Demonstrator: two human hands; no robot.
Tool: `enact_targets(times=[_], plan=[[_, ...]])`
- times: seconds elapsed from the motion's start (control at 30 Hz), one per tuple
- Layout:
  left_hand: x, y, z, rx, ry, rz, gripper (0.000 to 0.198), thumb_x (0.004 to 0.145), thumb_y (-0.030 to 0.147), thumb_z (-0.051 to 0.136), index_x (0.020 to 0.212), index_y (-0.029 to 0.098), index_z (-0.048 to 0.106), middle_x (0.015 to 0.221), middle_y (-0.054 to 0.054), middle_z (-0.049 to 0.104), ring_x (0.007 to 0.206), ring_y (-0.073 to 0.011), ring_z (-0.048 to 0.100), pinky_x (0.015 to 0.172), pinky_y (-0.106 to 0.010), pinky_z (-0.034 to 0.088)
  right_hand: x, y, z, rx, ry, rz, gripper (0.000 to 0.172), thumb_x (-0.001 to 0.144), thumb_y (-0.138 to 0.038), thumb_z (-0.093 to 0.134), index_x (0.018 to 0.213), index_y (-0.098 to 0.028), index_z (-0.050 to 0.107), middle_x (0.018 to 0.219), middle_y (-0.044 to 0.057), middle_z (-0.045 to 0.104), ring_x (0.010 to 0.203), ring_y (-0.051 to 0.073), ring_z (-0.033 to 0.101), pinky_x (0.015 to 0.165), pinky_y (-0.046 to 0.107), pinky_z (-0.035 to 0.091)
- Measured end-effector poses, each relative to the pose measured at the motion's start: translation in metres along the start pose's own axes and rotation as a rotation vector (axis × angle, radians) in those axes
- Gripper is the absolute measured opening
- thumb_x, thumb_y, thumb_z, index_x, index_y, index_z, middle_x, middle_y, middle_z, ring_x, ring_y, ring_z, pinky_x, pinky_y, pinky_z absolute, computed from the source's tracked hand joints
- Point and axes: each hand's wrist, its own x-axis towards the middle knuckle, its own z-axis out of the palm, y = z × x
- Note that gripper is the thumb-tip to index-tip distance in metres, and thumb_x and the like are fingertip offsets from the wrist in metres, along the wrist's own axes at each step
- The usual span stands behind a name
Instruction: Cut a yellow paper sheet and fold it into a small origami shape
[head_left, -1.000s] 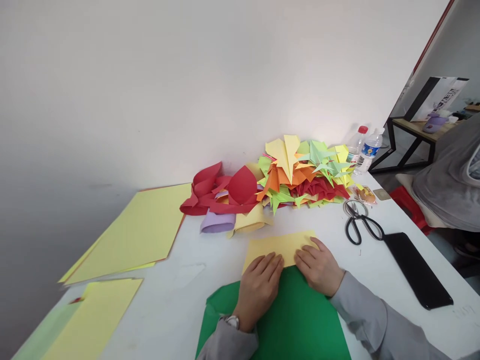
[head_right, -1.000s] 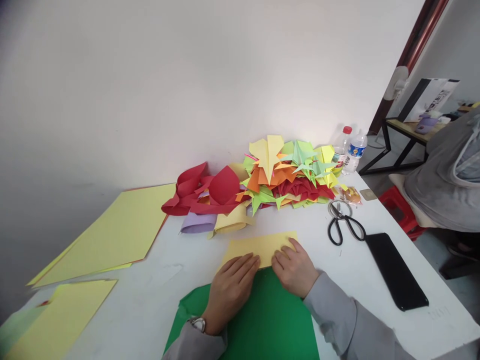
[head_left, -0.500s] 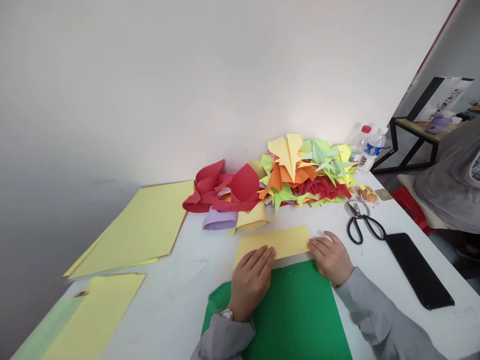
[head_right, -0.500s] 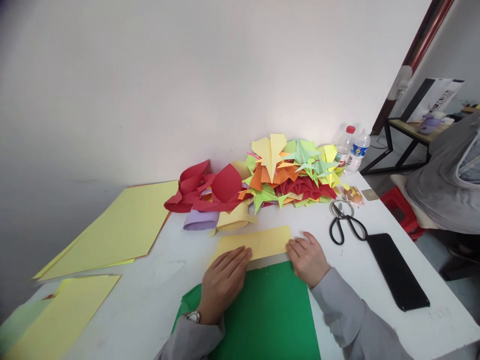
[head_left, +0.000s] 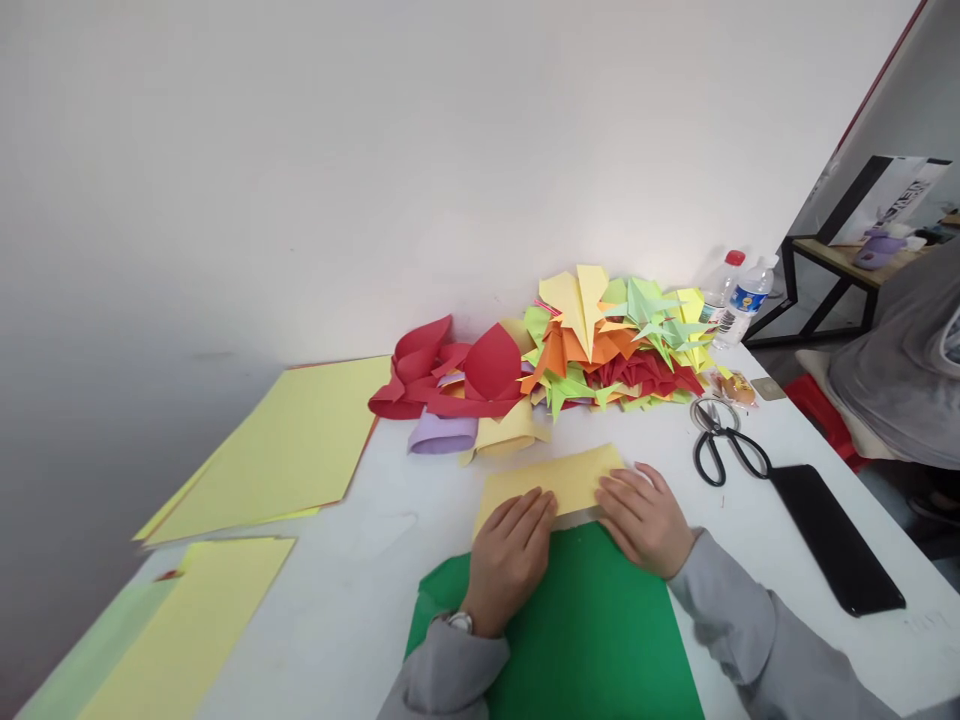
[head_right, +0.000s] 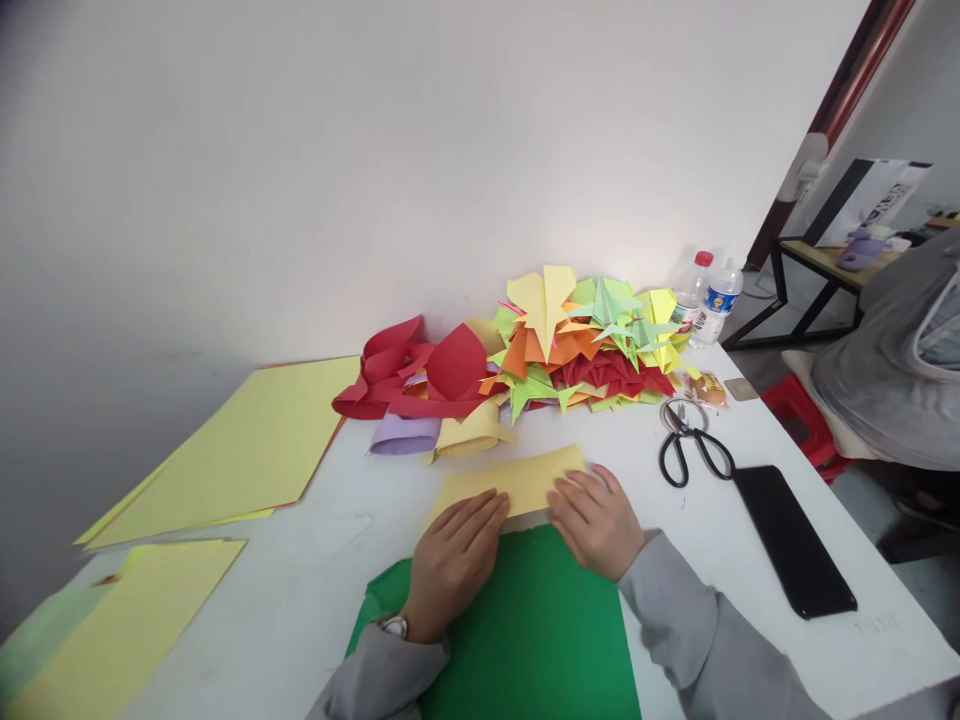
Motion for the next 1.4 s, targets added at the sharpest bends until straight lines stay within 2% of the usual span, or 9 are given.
enact_targets(times=[0.13,0.33,0.5,0.73,0.87,1.1,1.4], plan=[[0.005,0.016,0.004,-0.050,-0.034,0.031,0.030,0.082,0.001,0.046,0.103,0.014,0.064,0.100,-0.010,0.073,0.097,-0.0229,0.068,0.083,-0.037,0.052,0.003,-0.015,0.012,0.045,0.082,-0.077,0.020,0.088,-0.007,0.048,0.097,-0.014,0.064,0.095,0.007,0.072,0.099,0.018,0.061,0.098,0.041,0.040],[0.007,0.025,0.007,-0.081,-0.009,0.061,0.023,0.084,0.006,0.051,0.103,0.011,0.063,0.104,-0.011,0.073,0.103,-0.0248,0.065,0.086,-0.039,0.051,0.001,-0.019,0.015,0.068,0.096,-0.076,0.019,0.087,-0.006,0.047,0.088,-0.013,0.064,0.085,0.006,0.071,0.090,0.016,0.062,0.091,0.038,0.043],[0.005,0.026,0.009,-0.108,-0.008,0.080,0.023,0.084,0.003,0.049,0.100,0.010,0.064,0.108,-0.013,0.071,0.109,-0.0258,0.062,0.090,-0.041,0.049,-0.002,-0.019,0.016,0.093,0.137,-0.025,0.020,0.085,-0.005,0.047,0.090,-0.014,0.064,0.085,0.005,0.072,0.090,0.016,0.062,0.090,0.038,0.044],[0.004,0.027,0.011,-0.087,-0.021,0.083,0.023,0.086,0.006,0.050,0.103,0.010,0.064,0.111,-0.013,0.070,0.114,-0.0267,0.059,0.096,-0.044,0.045,-0.001,-0.021,0.014,0.108,0.118,-0.054,0.021,0.083,-0.004,0.045,0.090,-0.012,0.063,0.085,0.008,0.072,0.091,0.019,0.063,0.093,0.041,0.042],[0.004,0.027,0.012,-0.105,-0.041,0.085,0.023,0.087,0.005,0.046,0.098,0.012,0.065,0.111,-0.013,0.069,0.112,-0.0251,0.059,0.096,-0.043,0.045,0.003,-0.021,0.012,0.080,0.138,-0.041,0.021,0.083,-0.003,0.046,0.089,-0.012,0.063,0.081,0.007,0.071,0.088,0.018,0.063,0.092,0.039,0.041],[0.013,0.026,0.003,-0.083,-0.030,0.041,0.018,0.084,0.007,0.053,0.093,0.016,0.065,0.108,-0.009,0.071,0.109,-0.0236,0.061,0.096,-0.042,0.045,0.002,-0.019,0.013,0.056,0.092,-0.060,0.022,0.084,-0.005,0.045,0.089,-0.014,0.064,0.085,0.007,0.071,0.091,0.019,0.062,0.094,0.041,0.038],[0.011,0.014,-0.004,-0.054,-0.016,0.002,0.015,0.082,0.005,0.056,0.086,0.017,0.064,0.110,-0.007,0.071,0.108,-0.0241,0.062,0.094,-0.043,0.045,-0.002,-0.011,0.008,0.024,0.111,-0.025,0.023,0.084,-0.006,0.045,0.089,-0.017,0.065,0.088,0.005,0.072,0.093,0.018,0.061,0.093,0.041,0.039]])
